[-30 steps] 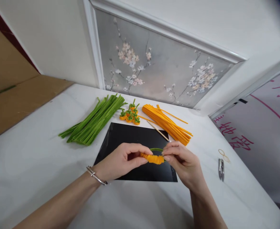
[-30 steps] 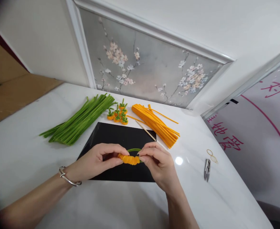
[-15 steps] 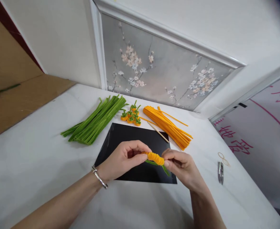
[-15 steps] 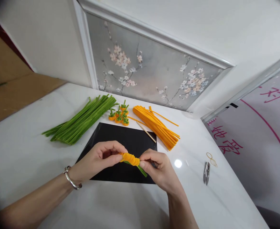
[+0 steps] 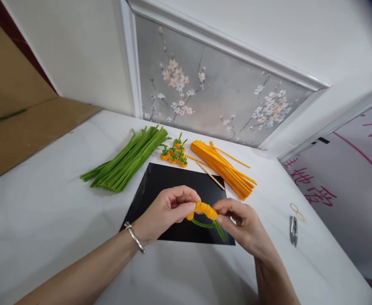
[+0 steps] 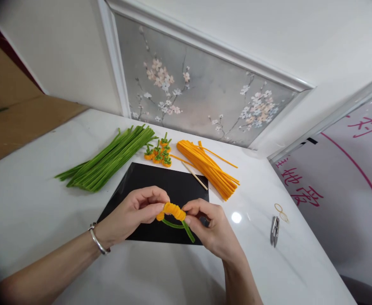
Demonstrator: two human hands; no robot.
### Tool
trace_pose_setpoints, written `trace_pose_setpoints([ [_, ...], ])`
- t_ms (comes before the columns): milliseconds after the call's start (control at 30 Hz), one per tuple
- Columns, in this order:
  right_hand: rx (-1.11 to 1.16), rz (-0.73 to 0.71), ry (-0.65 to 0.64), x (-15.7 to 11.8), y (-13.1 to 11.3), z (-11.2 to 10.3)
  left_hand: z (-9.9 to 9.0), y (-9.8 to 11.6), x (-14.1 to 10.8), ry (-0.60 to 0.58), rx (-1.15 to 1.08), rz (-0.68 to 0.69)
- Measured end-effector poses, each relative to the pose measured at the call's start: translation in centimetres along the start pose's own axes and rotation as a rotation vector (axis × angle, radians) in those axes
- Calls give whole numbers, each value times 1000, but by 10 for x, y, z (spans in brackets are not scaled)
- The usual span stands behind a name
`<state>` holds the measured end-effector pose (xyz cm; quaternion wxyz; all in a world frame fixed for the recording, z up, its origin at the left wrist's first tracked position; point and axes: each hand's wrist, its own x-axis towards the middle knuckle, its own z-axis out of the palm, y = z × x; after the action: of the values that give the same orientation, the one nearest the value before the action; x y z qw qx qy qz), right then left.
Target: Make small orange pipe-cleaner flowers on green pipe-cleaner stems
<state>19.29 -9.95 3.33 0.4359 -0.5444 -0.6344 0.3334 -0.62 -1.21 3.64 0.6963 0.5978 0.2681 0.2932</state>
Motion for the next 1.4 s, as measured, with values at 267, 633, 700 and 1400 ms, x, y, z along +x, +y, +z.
trace_pose_setpoints([
  [267,-21,-34,-20,1,-1,0,3,5,-1,5,47,-18],
  [633,-25,-64,0,0,1,-2,3,5,-2,-36,157,-27],
  [700,-33,-57,-7,0,2,-2,3,5,-2,-19,158,-19],
  [1400,-133,-73,-65,3,-5,-4,4,-9,-4,101,620,264],
])
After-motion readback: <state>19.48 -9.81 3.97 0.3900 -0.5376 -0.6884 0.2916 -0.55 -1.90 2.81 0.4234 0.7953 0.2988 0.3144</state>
